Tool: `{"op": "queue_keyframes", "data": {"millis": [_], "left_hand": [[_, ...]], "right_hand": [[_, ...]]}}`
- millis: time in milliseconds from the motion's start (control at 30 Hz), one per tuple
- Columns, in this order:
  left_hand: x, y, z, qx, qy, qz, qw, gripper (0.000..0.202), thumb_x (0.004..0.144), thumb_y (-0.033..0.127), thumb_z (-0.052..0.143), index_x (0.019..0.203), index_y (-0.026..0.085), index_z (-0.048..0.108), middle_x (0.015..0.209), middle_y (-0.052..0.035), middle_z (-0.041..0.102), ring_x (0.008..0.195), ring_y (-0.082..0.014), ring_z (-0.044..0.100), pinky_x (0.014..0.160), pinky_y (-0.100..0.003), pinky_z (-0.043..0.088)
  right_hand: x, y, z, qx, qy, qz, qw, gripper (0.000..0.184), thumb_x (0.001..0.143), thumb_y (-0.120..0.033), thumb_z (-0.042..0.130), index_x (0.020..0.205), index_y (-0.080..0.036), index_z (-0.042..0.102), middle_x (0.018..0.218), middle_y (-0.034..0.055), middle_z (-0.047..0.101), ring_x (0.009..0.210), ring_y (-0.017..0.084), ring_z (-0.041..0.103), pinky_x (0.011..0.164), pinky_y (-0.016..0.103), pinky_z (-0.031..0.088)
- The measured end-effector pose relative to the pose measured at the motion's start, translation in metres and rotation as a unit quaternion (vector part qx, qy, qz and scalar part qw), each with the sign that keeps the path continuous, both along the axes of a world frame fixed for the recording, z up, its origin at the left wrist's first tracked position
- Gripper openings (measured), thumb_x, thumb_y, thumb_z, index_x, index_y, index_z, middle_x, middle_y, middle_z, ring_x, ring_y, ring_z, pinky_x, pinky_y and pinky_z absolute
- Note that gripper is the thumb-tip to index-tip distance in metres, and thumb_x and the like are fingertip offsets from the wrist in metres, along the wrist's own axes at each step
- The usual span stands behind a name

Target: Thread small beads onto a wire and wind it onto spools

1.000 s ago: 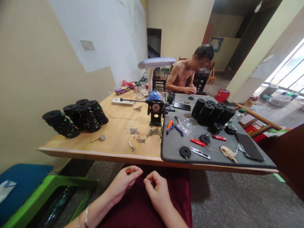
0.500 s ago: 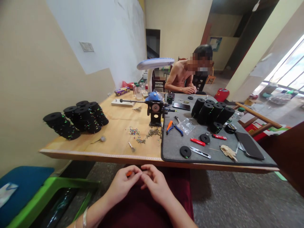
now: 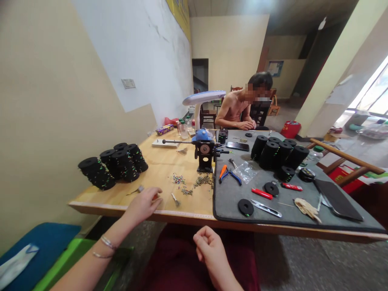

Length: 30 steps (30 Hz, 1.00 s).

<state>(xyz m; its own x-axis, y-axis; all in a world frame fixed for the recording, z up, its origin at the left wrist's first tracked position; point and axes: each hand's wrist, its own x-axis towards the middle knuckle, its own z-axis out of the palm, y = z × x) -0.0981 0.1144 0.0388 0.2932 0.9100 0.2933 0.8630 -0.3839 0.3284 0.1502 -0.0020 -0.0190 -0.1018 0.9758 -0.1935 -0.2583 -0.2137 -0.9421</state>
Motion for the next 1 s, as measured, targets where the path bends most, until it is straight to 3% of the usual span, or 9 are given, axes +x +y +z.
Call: {"op": "queue_keyframes", "data": {"millis": [133,333,467,600,633,733,833,900,1000], "left_hand": [[0.000,0.012,0.001,0.034,0.048,-0.054,0.997,0.023,0.077,0.016,0.055,0.100,0.017,0.059,0.104,-0.0114,0.063,0.100,-0.0262,0.054,0.088,-0.040,0.043],[0.036,0.003,0.003,0.033,0.036,-0.166,0.985,0.029,0.077,0.010,0.053,0.103,0.020,0.060,0.122,-0.0102,0.056,0.117,-0.0279,0.042,0.097,-0.045,0.036],[0.048,0.007,0.001,-0.047,-0.058,-0.170,0.983,0.012,0.078,0.011,0.052,0.074,0.019,0.060,0.092,-0.0083,0.064,0.096,-0.0248,0.054,0.087,-0.041,0.042],[0.058,-0.011,-0.003,-0.113,-0.148,-0.137,0.973,0.008,0.083,0.020,0.050,0.077,0.018,0.055,0.072,-0.0034,0.062,0.069,-0.0177,0.058,0.064,-0.030,0.047],[0.062,-0.021,-0.006,-0.175,-0.220,-0.122,0.952,0.008,0.082,0.024,0.052,0.077,0.018,0.053,0.069,-0.0022,0.061,0.064,-0.0161,0.058,0.058,-0.028,0.046],[0.078,-0.054,-0.017,-0.368,-0.439,-0.076,0.816,0.019,0.075,0.031,0.063,0.075,0.017,0.049,0.063,-0.0002,0.061,0.057,-0.0141,0.059,0.051,-0.023,0.045],[0.092,-0.082,-0.029,-0.445,-0.540,-0.023,0.713,0.023,0.068,0.027,0.071,0.074,0.016,0.051,0.068,-0.0020,0.065,0.060,-0.0125,0.061,0.054,-0.022,0.046],[0.098,-0.092,-0.035,-0.464,-0.569,-0.004,0.679,0.024,0.066,0.025,0.074,0.074,0.015,0.053,0.068,-0.0020,0.066,0.061,-0.0119,0.062,0.056,-0.021,0.047],[0.103,-0.098,-0.040,-0.464,-0.579,0.006,0.670,0.026,0.064,0.025,0.075,0.071,0.014,0.053,0.061,-0.0005,0.064,0.055,-0.0099,0.059,0.053,-0.019,0.044]], "right_hand": [[-0.002,-0.001,-0.003,-0.010,0.021,-0.011,1.000,0.039,0.071,-0.053,0.066,0.070,-0.019,0.047,0.036,-0.0133,0.032,0.033,0.003,0.019,0.038,0.020,0.008],[-0.002,-0.002,-0.004,-0.026,0.056,-0.021,0.998,0.037,0.072,-0.049,0.068,0.070,-0.019,0.046,0.035,-0.0140,0.031,0.033,0.003,0.016,0.037,0.020,0.007],[0.000,-0.004,-0.005,-0.026,0.069,-0.021,0.997,0.036,0.073,-0.048,0.068,0.071,-0.019,0.046,0.034,-0.0139,0.032,0.032,0.002,0.016,0.037,0.020,0.007],[0.002,-0.004,0.000,-0.023,0.064,-0.033,0.997,0.037,0.072,-0.048,0.069,0.070,-0.018,0.047,0.034,-0.0140,0.032,0.032,0.002,0.017,0.037,0.020,0.007],[0.002,-0.005,0.002,-0.022,0.059,-0.034,0.997,0.037,0.072,-0.048,0.069,0.070,-0.018,0.047,0.034,-0.0140,0.033,0.032,0.002,0.017,0.037,0.019,0.007],[0.000,-0.006,0.010,-0.022,0.037,-0.036,0.998,0.038,0.070,-0.050,0.069,0.069,-0.018,0.048,0.033,-0.0134,0.035,0.031,0.002,0.019,0.037,0.019,0.009],[-0.002,-0.007,0.014,-0.030,0.007,-0.030,0.999,0.040,0.068,-0.053,0.068,0.068,-0.018,0.048,0.032,-0.0124,0.037,0.030,0.002,0.022,0.036,0.018,0.012],[-0.002,-0.007,0.015,-0.035,-0.008,-0.026,0.999,0.041,0.067,-0.054,0.068,0.067,-0.018,0.048,0.034,-0.0107,0.042,0.030,0.003,0.025,0.035,0.018,0.013],[-0.003,-0.007,0.014,-0.036,-0.030,-0.027,0.999,0.040,0.066,-0.052,0.068,0.066,-0.018,0.048,0.038,-0.0086,0.049,0.029,0.003,0.028,0.034,0.018,0.016]]}}
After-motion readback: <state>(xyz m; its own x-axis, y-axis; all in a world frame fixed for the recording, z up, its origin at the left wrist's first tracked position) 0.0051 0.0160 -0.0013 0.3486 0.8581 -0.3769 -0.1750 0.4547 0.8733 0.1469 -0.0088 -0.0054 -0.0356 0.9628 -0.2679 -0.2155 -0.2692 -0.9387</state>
